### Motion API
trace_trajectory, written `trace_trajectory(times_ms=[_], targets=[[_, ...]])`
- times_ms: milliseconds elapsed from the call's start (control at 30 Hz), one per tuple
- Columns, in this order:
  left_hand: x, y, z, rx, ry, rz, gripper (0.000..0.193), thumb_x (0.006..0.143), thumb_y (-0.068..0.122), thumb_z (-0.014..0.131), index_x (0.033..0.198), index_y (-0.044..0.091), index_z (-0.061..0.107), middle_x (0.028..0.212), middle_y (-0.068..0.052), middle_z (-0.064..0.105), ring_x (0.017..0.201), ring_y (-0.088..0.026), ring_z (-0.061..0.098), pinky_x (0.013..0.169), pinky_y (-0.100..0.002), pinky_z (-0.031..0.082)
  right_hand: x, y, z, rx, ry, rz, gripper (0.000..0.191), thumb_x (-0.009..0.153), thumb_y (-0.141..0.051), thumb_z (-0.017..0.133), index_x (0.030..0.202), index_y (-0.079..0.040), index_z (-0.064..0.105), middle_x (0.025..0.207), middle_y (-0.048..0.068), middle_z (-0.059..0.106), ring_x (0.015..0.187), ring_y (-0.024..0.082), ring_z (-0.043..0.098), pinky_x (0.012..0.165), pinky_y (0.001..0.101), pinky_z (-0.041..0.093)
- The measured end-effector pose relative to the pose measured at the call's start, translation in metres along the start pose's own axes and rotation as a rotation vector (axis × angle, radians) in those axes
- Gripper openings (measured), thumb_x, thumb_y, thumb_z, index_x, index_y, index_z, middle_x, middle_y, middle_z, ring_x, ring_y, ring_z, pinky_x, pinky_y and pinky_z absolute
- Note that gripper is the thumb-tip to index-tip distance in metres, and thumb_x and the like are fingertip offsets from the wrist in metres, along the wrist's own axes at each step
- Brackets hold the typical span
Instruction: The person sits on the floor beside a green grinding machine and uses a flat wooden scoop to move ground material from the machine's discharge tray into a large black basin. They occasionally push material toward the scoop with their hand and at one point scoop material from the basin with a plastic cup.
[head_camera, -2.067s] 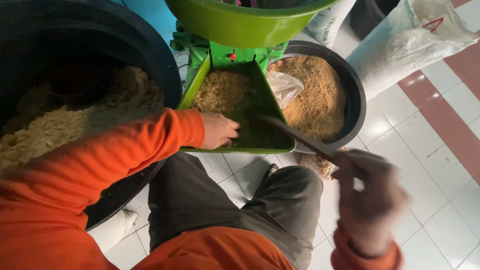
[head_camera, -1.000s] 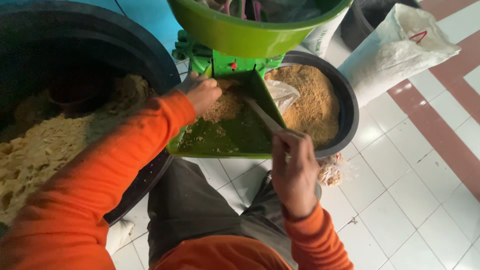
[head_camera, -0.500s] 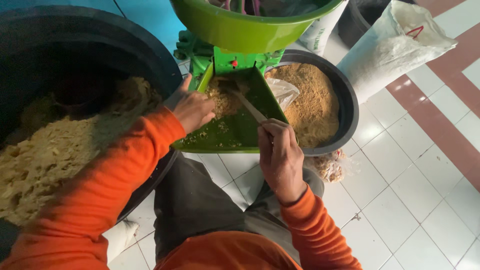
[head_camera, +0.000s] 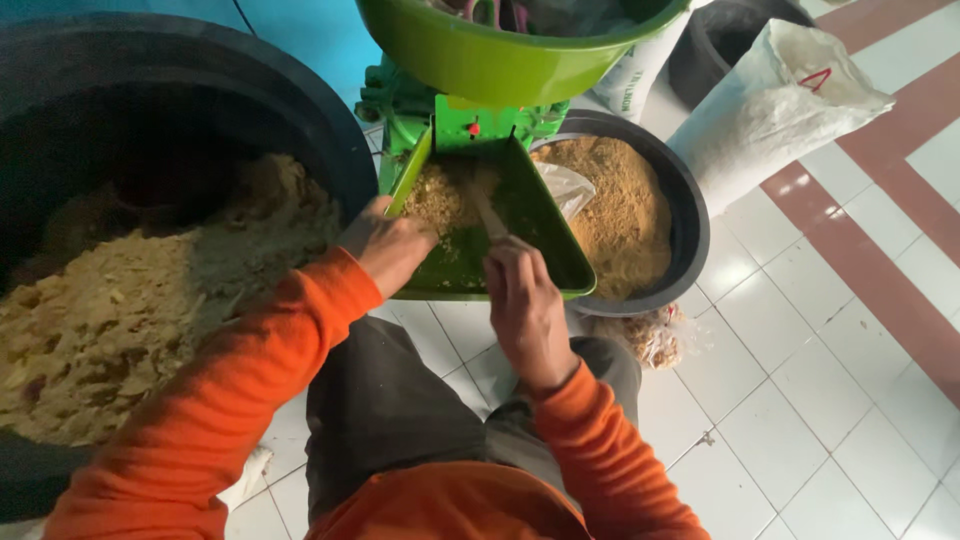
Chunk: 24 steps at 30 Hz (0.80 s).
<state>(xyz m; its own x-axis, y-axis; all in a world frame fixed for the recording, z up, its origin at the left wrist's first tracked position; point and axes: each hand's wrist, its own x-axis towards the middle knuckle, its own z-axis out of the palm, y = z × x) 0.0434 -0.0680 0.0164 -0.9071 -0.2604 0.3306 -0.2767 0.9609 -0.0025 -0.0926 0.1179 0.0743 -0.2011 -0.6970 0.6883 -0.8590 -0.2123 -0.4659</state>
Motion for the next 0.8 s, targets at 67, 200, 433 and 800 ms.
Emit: trace_trajectory(times_ms=[67, 200, 433, 800], targets=[[-0.001, 0.001, -0.003, -0.02, 0.009, -0.016, 0.011, 0.08, 0.006, 0.06, 0.083, 0.013, 0.069, 0.086, -0.007, 0.07, 0.088, -0.028, 0.07, 0.092, -0.046, 0.052, 0.002, 0.0, -0.014, -0.066, 0.04, 0.034, 0.017, 0.098, 0.002, 0.069, 0.112, 0.0, 0.061, 0.111, 0.018, 0.07, 0.098, 0.035, 0.071, 0.082, 0.0396, 0.059], [0.002, 0.001, -0.002, -0.121, -0.059, -0.093, 0.01, 0.089, 0.015, 0.061, 0.085, 0.011, 0.069, 0.085, -0.009, 0.071, 0.084, -0.03, 0.07, 0.08, -0.045, 0.054, -0.006, -0.011, -0.075, -0.092, 0.093, 0.19, 0.012, 0.097, 0.002, 0.071, 0.107, -0.001, 0.065, 0.102, 0.014, 0.074, 0.083, 0.022, 0.075, 0.072, 0.0325, 0.06], [0.018, 0.012, 0.032, -0.326, -0.066, -0.317, 0.01, 0.088, 0.014, 0.064, 0.085, 0.009, 0.072, 0.088, -0.013, 0.072, 0.083, -0.037, 0.07, 0.07, -0.05, 0.054, -0.01, -0.001, -0.079, -0.149, 0.037, 0.085, 0.014, 0.095, 0.003, 0.071, 0.107, 0.0, 0.064, 0.106, 0.014, 0.073, 0.09, 0.024, 0.076, 0.078, 0.032, 0.06], [-0.004, 0.022, 0.001, -0.646, 0.529, -0.591, 0.029, 0.096, -0.002, 0.057, 0.121, 0.006, 0.068, 0.098, -0.015, 0.074, 0.086, -0.027, 0.077, 0.071, -0.037, 0.059, -0.001, -0.006, -0.105, -0.109, 0.101, 0.159, 0.015, 0.102, 0.002, 0.071, 0.114, 0.002, 0.061, 0.108, 0.015, 0.074, 0.088, 0.017, 0.073, 0.074, 0.0285, 0.058]])
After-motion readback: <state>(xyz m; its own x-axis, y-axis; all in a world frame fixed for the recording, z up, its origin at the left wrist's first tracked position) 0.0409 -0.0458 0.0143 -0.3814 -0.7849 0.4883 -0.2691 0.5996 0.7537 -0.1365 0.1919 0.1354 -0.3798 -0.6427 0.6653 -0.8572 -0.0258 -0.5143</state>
